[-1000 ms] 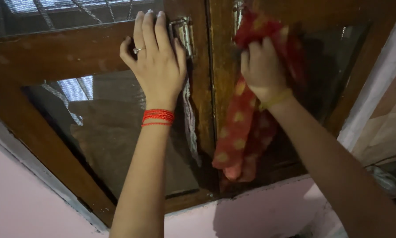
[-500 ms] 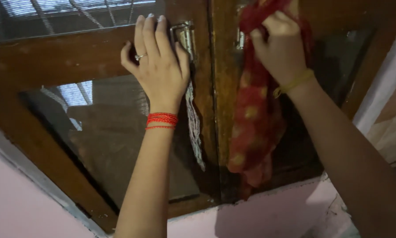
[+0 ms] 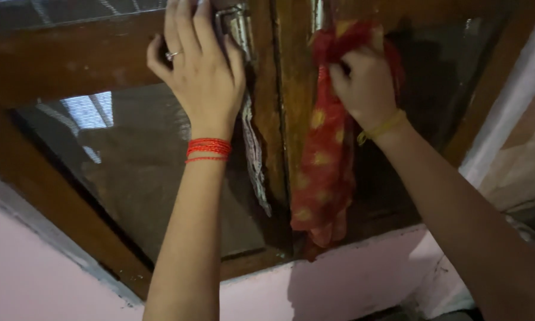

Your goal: Cleaning and wiping a wooden window frame with a red cloth.

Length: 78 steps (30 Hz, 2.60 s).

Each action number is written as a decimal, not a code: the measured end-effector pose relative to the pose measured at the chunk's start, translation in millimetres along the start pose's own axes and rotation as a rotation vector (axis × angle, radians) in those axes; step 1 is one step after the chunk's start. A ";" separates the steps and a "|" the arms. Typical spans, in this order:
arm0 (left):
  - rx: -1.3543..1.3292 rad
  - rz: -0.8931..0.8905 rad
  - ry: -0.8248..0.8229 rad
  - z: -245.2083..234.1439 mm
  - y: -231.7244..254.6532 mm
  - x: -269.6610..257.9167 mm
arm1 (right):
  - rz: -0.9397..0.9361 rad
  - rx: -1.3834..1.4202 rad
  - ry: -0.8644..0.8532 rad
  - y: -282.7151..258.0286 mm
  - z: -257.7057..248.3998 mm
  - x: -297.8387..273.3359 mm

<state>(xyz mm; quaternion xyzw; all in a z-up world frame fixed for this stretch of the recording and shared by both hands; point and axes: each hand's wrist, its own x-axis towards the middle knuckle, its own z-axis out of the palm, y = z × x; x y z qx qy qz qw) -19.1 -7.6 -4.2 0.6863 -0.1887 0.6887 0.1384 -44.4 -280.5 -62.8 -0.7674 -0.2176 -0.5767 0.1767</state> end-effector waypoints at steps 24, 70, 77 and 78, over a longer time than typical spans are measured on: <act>0.027 0.045 -0.013 1.6 -4.2 -0.2 | 0.090 0.033 0.059 57.2 2.5 70.4; -0.048 0.068 -0.105 -14.3 1.3 7.0 | -0.084 -0.409 0.290 135.5 14.9 33.5; -0.041 0.038 -0.112 -16.4 3.4 6.9 | 0.114 -0.001 -0.092 69.3 47.8 -8.8; -0.038 0.036 -0.110 -16.2 2.2 7.5 | 0.110 0.001 -0.093 74.0 50.1 -15.5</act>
